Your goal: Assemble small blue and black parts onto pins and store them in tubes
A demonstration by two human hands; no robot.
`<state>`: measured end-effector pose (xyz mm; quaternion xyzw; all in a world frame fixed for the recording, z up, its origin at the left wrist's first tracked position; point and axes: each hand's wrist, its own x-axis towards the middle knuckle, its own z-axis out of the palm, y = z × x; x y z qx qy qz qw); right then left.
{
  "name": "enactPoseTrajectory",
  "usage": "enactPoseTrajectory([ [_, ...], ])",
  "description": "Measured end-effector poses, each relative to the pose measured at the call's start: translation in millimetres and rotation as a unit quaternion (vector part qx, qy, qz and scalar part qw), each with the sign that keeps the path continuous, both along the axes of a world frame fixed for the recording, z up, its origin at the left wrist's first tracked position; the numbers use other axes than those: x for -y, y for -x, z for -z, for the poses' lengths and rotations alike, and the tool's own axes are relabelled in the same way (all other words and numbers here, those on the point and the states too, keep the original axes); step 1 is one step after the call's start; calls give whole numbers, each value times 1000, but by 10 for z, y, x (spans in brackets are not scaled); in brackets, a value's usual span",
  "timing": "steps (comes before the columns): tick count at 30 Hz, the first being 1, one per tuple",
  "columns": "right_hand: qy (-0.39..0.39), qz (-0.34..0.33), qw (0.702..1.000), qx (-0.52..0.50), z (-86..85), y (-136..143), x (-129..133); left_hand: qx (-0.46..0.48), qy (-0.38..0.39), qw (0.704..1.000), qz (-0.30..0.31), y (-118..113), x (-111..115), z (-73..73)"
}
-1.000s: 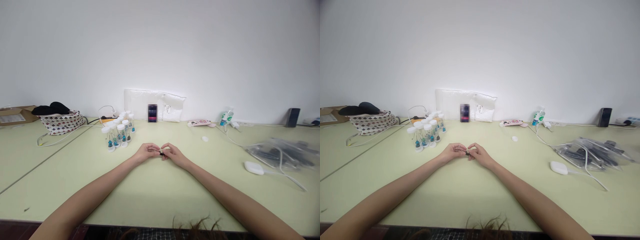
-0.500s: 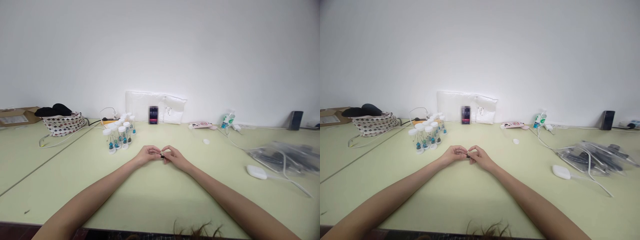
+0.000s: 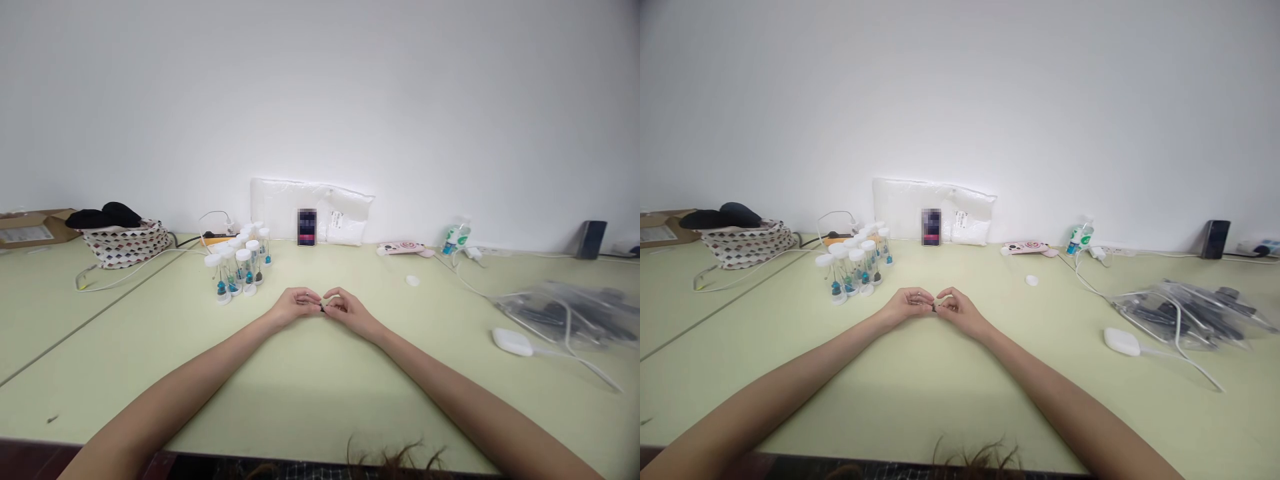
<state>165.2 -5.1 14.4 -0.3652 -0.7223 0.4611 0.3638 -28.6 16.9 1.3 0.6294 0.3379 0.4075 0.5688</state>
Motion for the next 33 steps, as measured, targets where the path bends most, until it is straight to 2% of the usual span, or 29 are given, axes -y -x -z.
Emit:
enactPoseTrajectory([
  [4, 28, -16, 999, -7, 10, 2, -11, 2, -2, 1000, 17, 0, -5, 9],
  [9, -1, 3, 1000, 0, 22, 0, -17, -9, -6, 1000, 4, 4, -5, 4],
  [13, 26, -18, 999, -9, 17, 0, -11, -3, -5, 1000, 20, 4, -2, -3],
  [17, 6, -2, 1000, -9, 11, 0, -8, -9, -6, 1000, 4, 5, -3, 2],
  [22, 31, -14, 999, -4, 2, -1, 1, -4, -5, 1000, 21, 6, -1, 6],
  [26, 12, -6, 1000, -9, -4, -3, 6, -12, -9, 1000, 3, 7, -2, 7],
  [30, 27, -16, 999, -7, -3, -1, 2, -7, -6, 1000, 14, 6, 2, 2],
  [33, 12, 3, 1000, -4, -7, 4, 3, -4, -2, 1000, 5, 5, 9, -8],
])
